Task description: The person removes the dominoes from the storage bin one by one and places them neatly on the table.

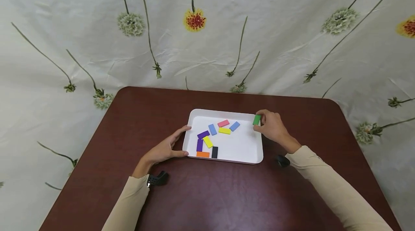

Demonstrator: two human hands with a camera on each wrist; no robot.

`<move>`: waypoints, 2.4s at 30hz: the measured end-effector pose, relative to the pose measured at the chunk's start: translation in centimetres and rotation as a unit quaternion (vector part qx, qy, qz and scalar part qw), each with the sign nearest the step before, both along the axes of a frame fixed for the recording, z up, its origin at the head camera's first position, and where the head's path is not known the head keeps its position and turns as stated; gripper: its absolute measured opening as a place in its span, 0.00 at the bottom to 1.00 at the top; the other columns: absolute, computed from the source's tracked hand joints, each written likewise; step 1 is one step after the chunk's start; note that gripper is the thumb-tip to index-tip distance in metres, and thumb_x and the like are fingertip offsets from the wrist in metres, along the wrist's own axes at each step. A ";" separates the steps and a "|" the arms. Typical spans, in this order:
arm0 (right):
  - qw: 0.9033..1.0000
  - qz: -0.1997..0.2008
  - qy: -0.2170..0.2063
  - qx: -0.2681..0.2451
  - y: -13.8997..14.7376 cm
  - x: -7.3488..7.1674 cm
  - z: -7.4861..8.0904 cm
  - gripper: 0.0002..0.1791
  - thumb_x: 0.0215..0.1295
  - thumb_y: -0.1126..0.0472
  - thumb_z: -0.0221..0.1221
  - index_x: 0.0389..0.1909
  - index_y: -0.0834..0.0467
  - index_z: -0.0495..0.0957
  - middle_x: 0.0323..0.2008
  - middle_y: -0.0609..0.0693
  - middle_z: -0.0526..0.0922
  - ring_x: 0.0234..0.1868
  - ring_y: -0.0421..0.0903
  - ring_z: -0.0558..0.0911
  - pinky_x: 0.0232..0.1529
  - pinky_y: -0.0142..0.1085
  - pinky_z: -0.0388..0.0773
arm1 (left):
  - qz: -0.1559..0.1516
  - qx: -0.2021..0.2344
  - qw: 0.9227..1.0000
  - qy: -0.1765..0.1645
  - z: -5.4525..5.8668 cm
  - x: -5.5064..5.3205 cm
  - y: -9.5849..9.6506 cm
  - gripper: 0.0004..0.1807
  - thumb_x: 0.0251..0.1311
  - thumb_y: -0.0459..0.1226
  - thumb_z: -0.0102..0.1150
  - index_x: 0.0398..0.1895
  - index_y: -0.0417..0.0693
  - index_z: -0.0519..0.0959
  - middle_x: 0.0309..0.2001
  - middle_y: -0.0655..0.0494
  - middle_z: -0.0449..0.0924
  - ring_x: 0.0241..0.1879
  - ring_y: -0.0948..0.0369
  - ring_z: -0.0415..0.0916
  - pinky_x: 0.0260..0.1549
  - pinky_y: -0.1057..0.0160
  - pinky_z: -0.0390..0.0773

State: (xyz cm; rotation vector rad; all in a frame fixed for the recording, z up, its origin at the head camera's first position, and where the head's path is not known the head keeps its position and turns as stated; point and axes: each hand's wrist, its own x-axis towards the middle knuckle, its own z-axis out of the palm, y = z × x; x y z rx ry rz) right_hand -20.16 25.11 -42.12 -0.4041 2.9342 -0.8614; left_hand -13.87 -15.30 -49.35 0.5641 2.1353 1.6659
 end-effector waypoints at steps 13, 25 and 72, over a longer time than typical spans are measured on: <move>0.999 0.033 0.015 0.018 4.6 0.0 0.2 0.24 0.61 0.69 0.64 0.58 0.67 0.74 0.20 0.45 0.62 0.21 0.40 0.61 0.33 0.37 0.64 | 0.007 -0.002 1.000 0.003 -0.7 -0.2 -0.2 0.50 0.54 0.33 0.74 0.78 0.55 0.56 0.81 0.49 0.42 0.79 0.51 0.40 0.75 0.43 0.43; 0.998 0.060 0.008 0.013 9.4 0.3 -0.6 0.24 0.61 0.70 0.65 0.58 0.68 0.74 0.19 0.42 0.61 0.19 0.35 0.61 0.32 0.32 0.63 | 0.012 0.002 1.000 -0.002 -0.8 -0.2 -0.3 0.51 0.54 0.33 0.74 0.78 0.54 0.55 0.80 0.50 0.43 0.79 0.52 0.40 0.75 0.43 0.43; 0.993 0.034 -0.109 -0.021 17.5 1.5 -2.8 0.28 0.64 0.74 0.60 0.63 0.76 0.63 0.23 0.46 0.66 0.21 0.37 0.63 0.27 0.34 0.64 | 0.007 0.005 1.000 0.003 -0.1 0.0 0.1 0.46 0.52 0.33 0.74 0.72 0.47 0.57 0.78 0.45 0.48 0.76 0.49 0.46 0.72 0.40 0.45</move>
